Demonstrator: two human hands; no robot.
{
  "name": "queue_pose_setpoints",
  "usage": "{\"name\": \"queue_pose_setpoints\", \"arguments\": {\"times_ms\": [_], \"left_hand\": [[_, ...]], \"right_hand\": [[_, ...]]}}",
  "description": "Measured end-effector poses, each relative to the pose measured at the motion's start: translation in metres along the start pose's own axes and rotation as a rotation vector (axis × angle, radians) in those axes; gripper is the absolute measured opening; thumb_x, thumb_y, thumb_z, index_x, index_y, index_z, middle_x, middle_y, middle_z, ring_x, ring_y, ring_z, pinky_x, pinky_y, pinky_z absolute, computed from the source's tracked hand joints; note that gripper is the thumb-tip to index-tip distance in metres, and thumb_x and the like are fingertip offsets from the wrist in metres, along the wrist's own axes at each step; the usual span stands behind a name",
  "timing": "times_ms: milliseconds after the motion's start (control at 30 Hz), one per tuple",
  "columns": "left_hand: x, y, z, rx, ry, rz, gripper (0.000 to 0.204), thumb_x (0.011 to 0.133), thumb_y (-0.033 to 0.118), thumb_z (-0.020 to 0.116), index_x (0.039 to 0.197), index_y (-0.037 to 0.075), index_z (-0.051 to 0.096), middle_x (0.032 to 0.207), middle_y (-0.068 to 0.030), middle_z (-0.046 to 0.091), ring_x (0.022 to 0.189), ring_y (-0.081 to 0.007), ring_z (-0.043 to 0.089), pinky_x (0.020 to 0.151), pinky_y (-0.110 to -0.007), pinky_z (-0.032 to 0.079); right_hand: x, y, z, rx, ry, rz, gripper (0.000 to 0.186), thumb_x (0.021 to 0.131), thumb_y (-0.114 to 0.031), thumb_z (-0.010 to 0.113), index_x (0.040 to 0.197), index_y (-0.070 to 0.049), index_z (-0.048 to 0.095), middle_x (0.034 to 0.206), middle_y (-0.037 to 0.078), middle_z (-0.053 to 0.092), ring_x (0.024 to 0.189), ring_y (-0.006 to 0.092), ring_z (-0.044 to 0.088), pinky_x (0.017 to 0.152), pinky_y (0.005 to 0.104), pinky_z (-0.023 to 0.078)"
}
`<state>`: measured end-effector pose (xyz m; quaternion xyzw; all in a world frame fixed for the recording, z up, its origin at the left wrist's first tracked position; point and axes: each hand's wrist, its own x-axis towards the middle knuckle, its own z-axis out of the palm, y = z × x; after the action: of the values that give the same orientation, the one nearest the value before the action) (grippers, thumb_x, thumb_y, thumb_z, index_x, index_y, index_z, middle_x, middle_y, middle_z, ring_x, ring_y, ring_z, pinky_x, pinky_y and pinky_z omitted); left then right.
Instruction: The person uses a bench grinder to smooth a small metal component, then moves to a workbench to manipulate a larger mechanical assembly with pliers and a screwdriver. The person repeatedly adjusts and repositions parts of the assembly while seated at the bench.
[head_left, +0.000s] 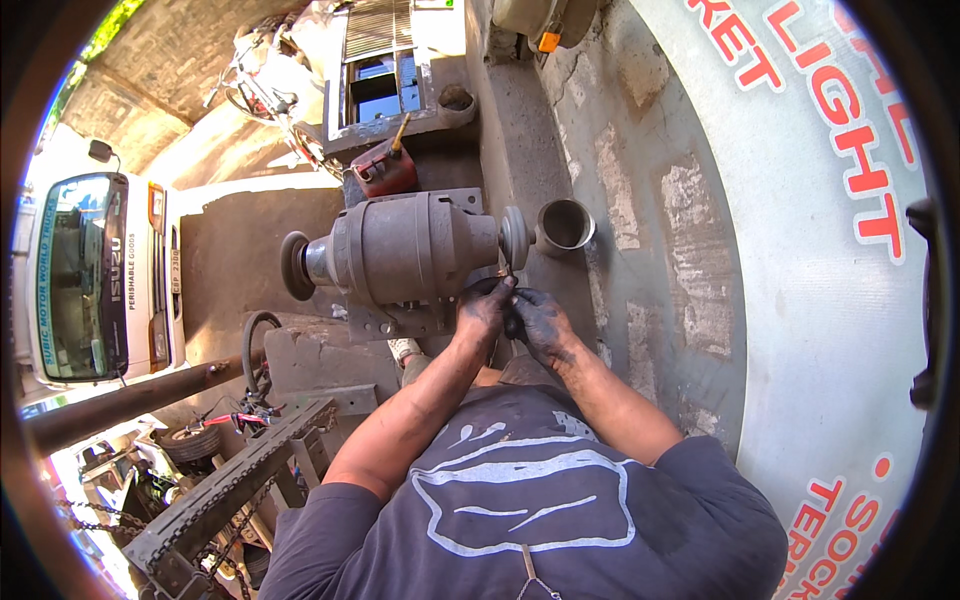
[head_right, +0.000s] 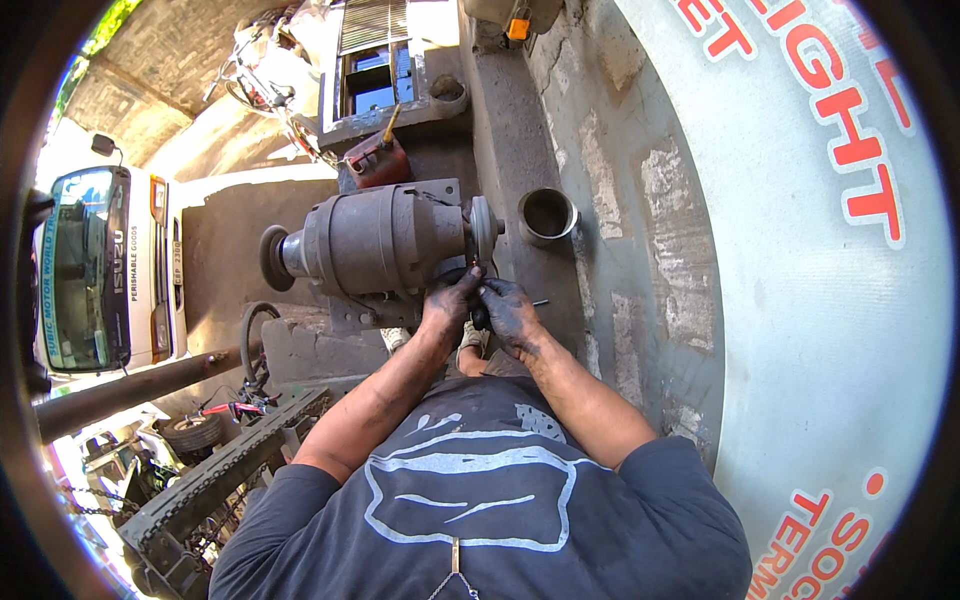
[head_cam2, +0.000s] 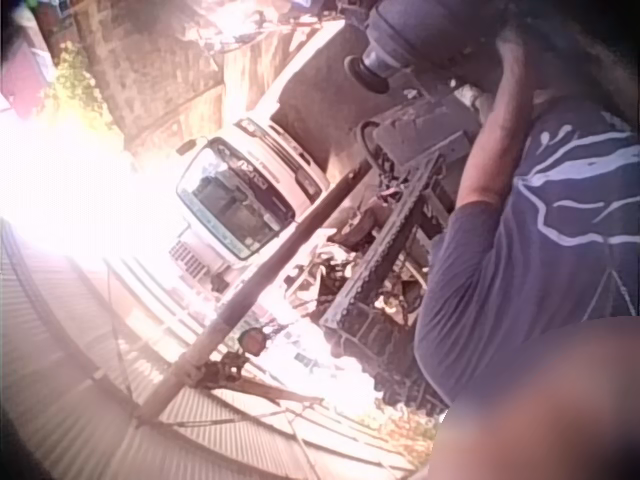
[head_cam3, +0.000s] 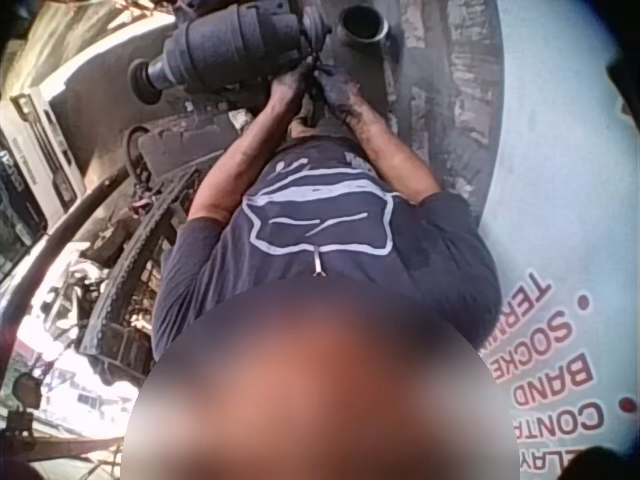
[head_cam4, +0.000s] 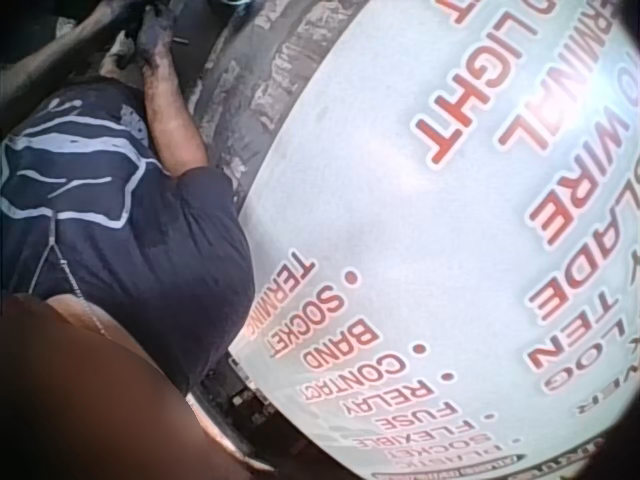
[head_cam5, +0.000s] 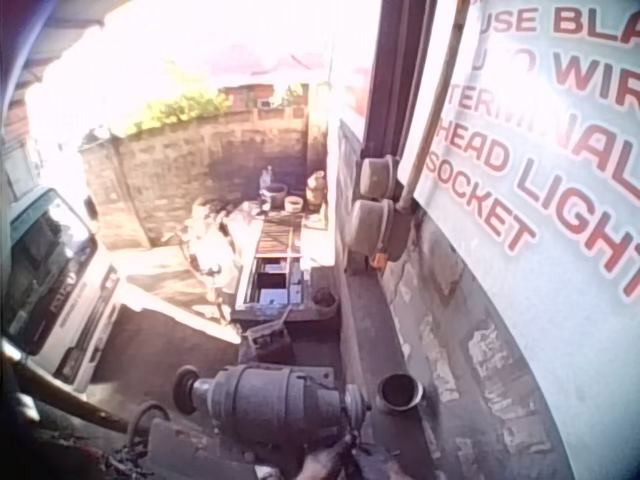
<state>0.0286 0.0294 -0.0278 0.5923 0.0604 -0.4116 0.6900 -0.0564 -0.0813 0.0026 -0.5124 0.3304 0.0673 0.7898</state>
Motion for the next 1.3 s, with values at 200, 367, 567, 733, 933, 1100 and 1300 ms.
{"name": "queue_pose_setpoints", "arguments": {"times_ms": [200, 367, 567, 733, 933, 1100, 1300], "left_hand": [[-0.001, 0.005, 0.001, 0.002, -0.001, -0.027, 0.032, 0.105, 0.031, 0.071, 0.101, -0.001, 0.071, 0.073, -0.0061, 0.065, 0.052, -0.0186, 0.058, 0.048, -0.034, 0.045], [-0.003, 0.011, 0.003, 0.029, 0.028, -0.030, 0.033, 0.104, 0.030, 0.073, 0.100, -0.002, 0.071, 0.073, -0.0064, 0.065, 0.052, -0.0180, 0.059, 0.048, -0.034, 0.046], [-0.012, 0.024, 0.006, 0.040, 0.016, -0.081, 0.032, 0.102, 0.030, 0.076, 0.099, -0.002, 0.072, 0.075, -0.0057, 0.066, 0.055, -0.0171, 0.059, 0.049, -0.034, 0.046], [-0.017, 0.033, 0.012, 0.009, 0.048, -0.094, 0.032, 0.099, 0.029, 0.080, 0.100, -0.002, 0.073, 0.077, -0.0047, 0.067, 0.060, -0.0163, 0.061, 0.051, -0.034, 0.046], [-0.021, 0.044, 0.012, 0.078, 0.045, -0.152, 0.035, 0.096, 0.028, 0.083, 0.110, -0.003, 0.075, 0.085, -0.0059, 0.071, 0.071, -0.0150, 0.065, 0.064, -0.031, 0.051], [-0.029, 0.028, 0.003, 0.003, -0.076, 0.088, 0.035, 0.097, 0.025, 0.082, 0.114, -0.005, 0.074, 0.092, -0.0070, 0.074, 0.081, -0.0142, 0.067, 0.074, -0.029, 0.054], [-0.031, 0.007, -0.006, 0.008, -0.078, 0.268, 0.033, 0.100, 0.023, 0.079, 0.115, -0.005, 0.073, 0.095, -0.0071, 0.073, 0.085, -0.0139, 0.066, 0.077, -0.031, 0.055]], "right_hand": [[0.001, 0.003, -0.002, 0.023, -0.011, -0.004, 0.020, 0.112, -0.020, 0.058, 0.108, -0.004, 0.069, 0.084, 0.001, 0.062, 0.072, 0.0114, 0.057, 0.067, 0.0278, 0.047], [-0.001, 0.000, -0.002, 0.020, -0.021, 0.002, 0.021, 0.112, -0.021, 0.058, 0.109, -0.004, 0.069, 0.085, 0.000, 0.063, 0.073, 0.0111, 0.057, 0.068, 0.0280, 0.047], [-0.003, 0.000, -0.003, 0.089, -0.038, 0.042, 0.024, 0.111, -0.017, 0.055, 0.111, 0.000, 0.072, 0.087, 0.003, 0.066, 0.074, 0.0123, 0.060, 0.069, 0.0284, 0.050], [-0.004, -0.002, -0.005, 0.057, -0.063, 0.043, 0.024, 0.112, -0.027, 0.060, 0.110, -0.005, 0.070, 0.087, -0.001, 0.064, 0.074, 0.0111, 0.058, 0.069, 0.0286, 0.048], [-0.006, -0.005, -0.005, 0.041, -0.029, 0.036, 0.024, 0.112, -0.026, 0.059, 0.109, -0.006, 0.070, 0.086, 0.000, 0.064, 0.074, 0.0106, 0.058, 0.068, 0.0283, 0.048], [-0.012, -0.013, -0.012, -0.274, -0.063, -0.088, 0.026, 0.112, -0.021, 0.056, 0.116, 0.001, 0.072, 0.089, 0.002, 0.067, 0.076, 0.0120, 0.059, 0.069, 0.0300, 0.050], [-0.020, -0.020, -0.012, -0.483, -0.001, -0.149, 0.030, 0.110, -0.022, 0.061, 0.126, 0.001, 0.072, 0.093, 0.006, 0.074, 0.082, 0.0136, 0.067, 0.072, 0.0321, 0.054]]}}
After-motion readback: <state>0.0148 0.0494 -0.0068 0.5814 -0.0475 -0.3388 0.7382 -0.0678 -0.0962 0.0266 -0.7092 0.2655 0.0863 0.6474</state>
